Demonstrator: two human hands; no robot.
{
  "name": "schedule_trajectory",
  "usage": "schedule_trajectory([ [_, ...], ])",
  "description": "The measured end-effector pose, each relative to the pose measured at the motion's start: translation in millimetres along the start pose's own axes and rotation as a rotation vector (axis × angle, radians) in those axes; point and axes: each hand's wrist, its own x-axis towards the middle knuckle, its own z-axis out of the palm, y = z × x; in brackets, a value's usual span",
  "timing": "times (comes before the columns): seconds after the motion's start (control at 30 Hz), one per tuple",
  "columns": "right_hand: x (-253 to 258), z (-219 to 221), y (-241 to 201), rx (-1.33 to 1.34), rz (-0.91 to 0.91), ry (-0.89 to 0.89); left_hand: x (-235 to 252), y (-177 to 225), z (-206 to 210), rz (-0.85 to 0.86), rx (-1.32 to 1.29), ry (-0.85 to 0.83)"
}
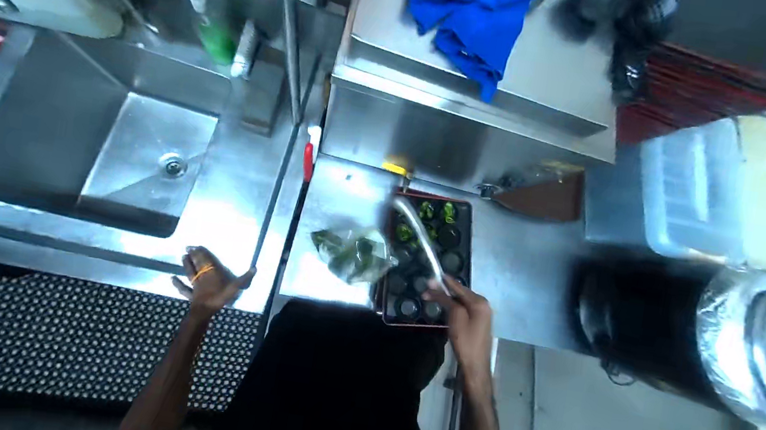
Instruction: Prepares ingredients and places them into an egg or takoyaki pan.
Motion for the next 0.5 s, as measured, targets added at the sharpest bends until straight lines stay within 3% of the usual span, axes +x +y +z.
schedule_trajectory([
  [0.17,-14,-32,63,-0.366,0.29,0.091,4,-2,-2,0.02,0.034,-0.065],
  [0.5,-19,0,80,-0.694,0.475,0.063,7,-2,-4,-0.013,0.045,-0.1],
])
